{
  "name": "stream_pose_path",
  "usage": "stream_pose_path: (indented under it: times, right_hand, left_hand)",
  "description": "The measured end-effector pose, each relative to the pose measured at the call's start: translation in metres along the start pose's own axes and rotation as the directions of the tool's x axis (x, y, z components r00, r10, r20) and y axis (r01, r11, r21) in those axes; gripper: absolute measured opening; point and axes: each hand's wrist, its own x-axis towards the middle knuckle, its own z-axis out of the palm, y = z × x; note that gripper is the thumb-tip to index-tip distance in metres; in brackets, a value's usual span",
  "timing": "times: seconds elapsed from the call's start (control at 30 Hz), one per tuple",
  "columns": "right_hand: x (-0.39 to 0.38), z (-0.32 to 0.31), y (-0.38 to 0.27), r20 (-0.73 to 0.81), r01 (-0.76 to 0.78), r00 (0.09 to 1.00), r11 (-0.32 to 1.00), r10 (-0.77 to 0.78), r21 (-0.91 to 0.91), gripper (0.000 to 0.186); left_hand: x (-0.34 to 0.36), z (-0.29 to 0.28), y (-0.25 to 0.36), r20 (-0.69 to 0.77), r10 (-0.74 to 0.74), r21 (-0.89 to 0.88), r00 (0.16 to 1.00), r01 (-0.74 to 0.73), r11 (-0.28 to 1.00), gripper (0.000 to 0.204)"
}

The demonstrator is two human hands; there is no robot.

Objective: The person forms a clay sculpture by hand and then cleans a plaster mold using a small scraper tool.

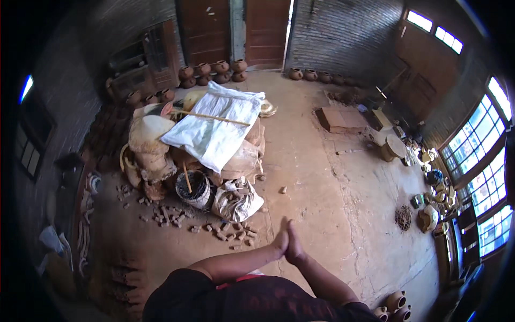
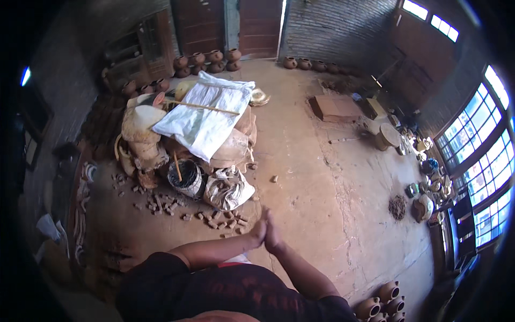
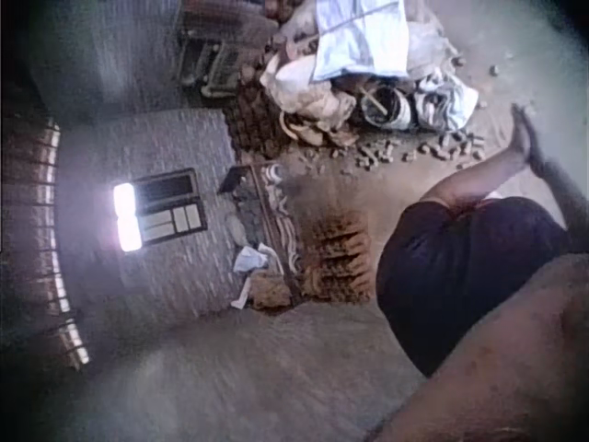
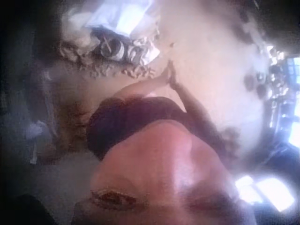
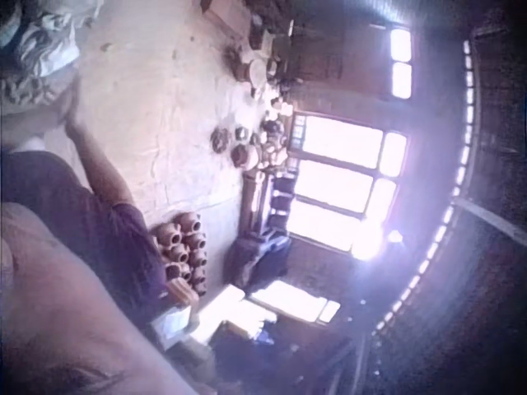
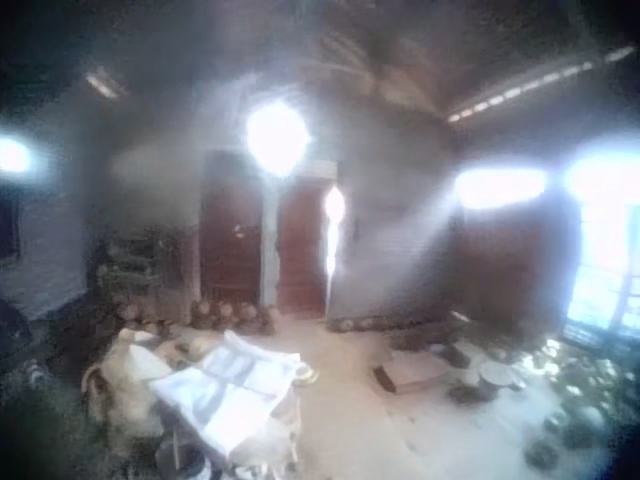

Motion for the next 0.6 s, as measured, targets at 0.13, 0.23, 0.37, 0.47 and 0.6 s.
stream_pose_path:
  times: [0.13,0.23,0.37,0.47,0.6]
  right_hand:
    - [-0.006,-0.028,-0.054,-0.329,0.185,0.936,0.97,-0.124,0.16,0.088]
    - [-0.018,-0.043,-0.091,-0.393,0.209,0.899,0.978,-0.195,-0.007,0.087]
    - [-0.022,-0.058,-0.152,-0.466,0.039,0.877,0.984,-0.117,-0.174,0.081]
    - [-0.044,-0.115,-0.196,-0.268,0.254,0.84,0.777,-0.473,-0.576,0.09]
    - [-0.028,-0.23,-0.214,-0.111,0.194,0.499,0.235,-0.859,-0.953,0.09]
  left_hand:
    - [0.033,0.062,-0.013,0.035,0.022,0.347,0.999,-0.033,0.937,0.096]
    - [0.111,0.071,-0.025,0.162,-0.146,0.241,0.976,0.104,0.965,0.095]
    - [0.219,0.087,-0.007,0.135,-0.151,0.011,0.979,0.151,0.989,0.107]
    - [0.2,0.177,0.029,0.19,-0.425,0.009,0.885,0.431,0.902,0.121]
    - [0.209,0.254,0.007,0.625,-0.454,0.191,0.636,0.439,0.878,0.123]
